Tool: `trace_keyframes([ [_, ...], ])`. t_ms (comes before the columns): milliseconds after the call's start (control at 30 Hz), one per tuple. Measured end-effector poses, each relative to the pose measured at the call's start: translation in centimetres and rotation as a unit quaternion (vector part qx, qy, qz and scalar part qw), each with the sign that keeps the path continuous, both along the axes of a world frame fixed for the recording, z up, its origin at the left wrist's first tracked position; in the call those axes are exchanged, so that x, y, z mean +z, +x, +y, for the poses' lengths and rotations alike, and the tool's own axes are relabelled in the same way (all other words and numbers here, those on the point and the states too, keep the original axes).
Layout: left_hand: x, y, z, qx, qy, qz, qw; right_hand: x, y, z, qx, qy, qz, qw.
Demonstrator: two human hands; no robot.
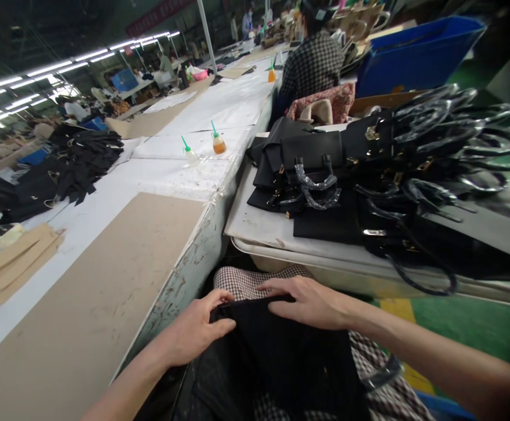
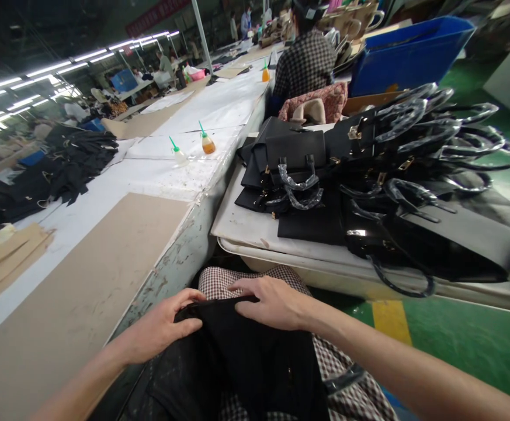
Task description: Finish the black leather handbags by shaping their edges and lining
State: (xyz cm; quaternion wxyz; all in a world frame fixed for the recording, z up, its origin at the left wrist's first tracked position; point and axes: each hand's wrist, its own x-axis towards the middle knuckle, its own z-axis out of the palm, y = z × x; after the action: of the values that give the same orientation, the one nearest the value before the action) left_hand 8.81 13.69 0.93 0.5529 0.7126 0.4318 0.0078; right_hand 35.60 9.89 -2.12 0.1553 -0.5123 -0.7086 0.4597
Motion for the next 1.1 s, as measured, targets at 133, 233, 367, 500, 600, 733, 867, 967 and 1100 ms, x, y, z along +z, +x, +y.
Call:
trace_keyframes([
  [133, 0.0, -1.0, -0.6, 0.040, 0.001, 0.028, 0.999, 0.0, -1.5, 0.0, 0.036, 0.051, -0.084, 0.995],
  [233, -0.1, -1.2, -0.9, 0.041, 0.032, 0.054, 0.997, 0.5, -3.1, 0.2, 0.065, 0.087, -0.118, 0.987],
  [367, 0.1, -0.5, -1.0, -0.010, 0.109, 0.110, 0.988, 1.2, -5.6, 1.2, 0.123, 0.151, -0.166, 0.967],
  [500, 0.4, 0.1, -0.9, -0.065, 0.193, 0.161, 0.966, 2.1, -6.4, 2.4, 0.166, 0.163, -0.188, 0.954],
  [600, 0.3, 0.8, -0.8, -0.065, 0.222, 0.165, 0.959, 2.4, -6.0, 2.8, 0.180, 0.161, -0.194, 0.951],
  [733, -0.4, 1.2, -0.5, -0.046, 0.194, 0.157, 0.967, 1.3, -5.2, 2.8, 0.188, 0.150, -0.180, 0.954],
  [867, -0.6, 0.2, -0.7, -0.054, 0.128, 0.096, 0.986, 0.2, -4.2, 2.6, 0.207, 0.087, -0.070, 0.972],
  [967, -0.2, -0.9, -1.7, -0.035, 0.065, 0.035, 0.997, 0.2, -3.1, 2.2, 0.214, 0.048, -0.011, 0.976],
  [1100, 0.0, -1.6, -2.9, 0.024, -0.010, -0.012, 1.000, 0.5, -2.0, 1.9, 0.206, 0.043, -0.016, 0.977],
])
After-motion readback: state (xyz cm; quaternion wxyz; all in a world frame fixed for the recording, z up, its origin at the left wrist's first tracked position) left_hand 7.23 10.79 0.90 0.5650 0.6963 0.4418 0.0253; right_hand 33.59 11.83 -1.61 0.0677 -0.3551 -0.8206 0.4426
